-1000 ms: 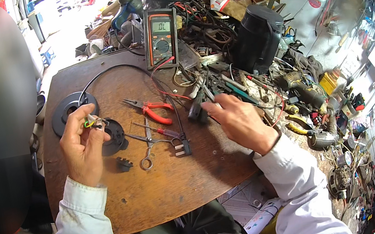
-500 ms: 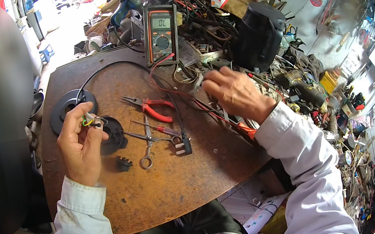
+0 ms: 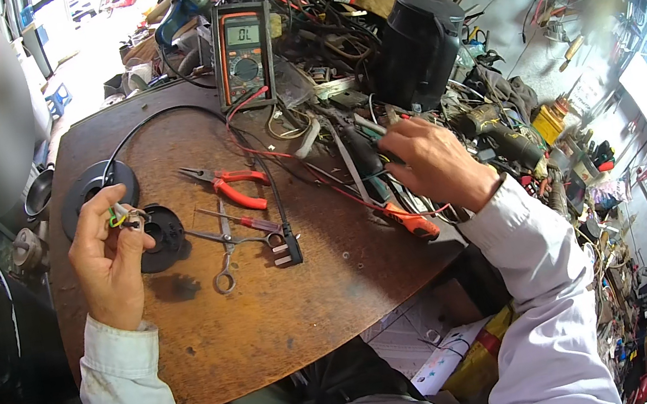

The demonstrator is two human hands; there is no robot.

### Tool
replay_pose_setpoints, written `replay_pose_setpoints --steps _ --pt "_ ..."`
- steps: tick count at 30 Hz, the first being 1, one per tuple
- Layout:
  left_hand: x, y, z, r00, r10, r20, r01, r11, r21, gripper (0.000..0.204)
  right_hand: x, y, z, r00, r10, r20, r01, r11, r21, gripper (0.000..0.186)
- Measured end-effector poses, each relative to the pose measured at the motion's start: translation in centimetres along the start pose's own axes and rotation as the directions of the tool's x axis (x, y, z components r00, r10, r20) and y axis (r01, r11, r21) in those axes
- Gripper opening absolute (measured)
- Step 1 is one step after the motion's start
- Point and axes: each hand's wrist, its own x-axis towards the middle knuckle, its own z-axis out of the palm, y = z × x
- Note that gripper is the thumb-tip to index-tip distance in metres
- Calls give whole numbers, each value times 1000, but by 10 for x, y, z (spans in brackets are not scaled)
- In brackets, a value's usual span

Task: The person works at a cluttered workbench, using pliers and a screwdriver to strip and adjust wires on a small black electrical component. They then use a multimeter to test the component's continuity. The task involves precise hand manipulation of small parts and tools.

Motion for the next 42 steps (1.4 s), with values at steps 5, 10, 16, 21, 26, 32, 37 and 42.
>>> replay_pose_setpoints --steps 5,10,16,21,26,32,37,42 --pt "-1 4 0 1000 3 -2 -3 1000 6 36 -32 -18 -7 997 -31 68 25 996 86 49" --pt "-1 9 1 1000 -21 -5 21 1000 22 36 -42 -2 -7 957 -25 287 -12 992 126 96" --pt "-1 7 2 1000 -16 -7 16 999 32 36 -35 2 25 992 -71 102 69 997 27 67" --pt "-1 6 2 1000 -6 -6 6 999 52 37 -30 9 20 992 -125 16 123 988 97 16" --pt "-1 7 1 1000 -10 -11 10 1000 15 36 -39 28 12 995 -82 -56 79 996 -50 12" --pt "-1 7 1 1000 -12 -2 12 1000 7 35 -40 44 -5 941 300 -157 -279 950 140 13" --pt "-1 6 0 1000 7 -22 -7 1000 19 37 -10 54 -25 935 250 -252 -241 968 69 27" --pt "-1 6 1 1000 -6 7 6 999 -36 33 34 46 -52 918 -163 -363 65 962 -266 20"
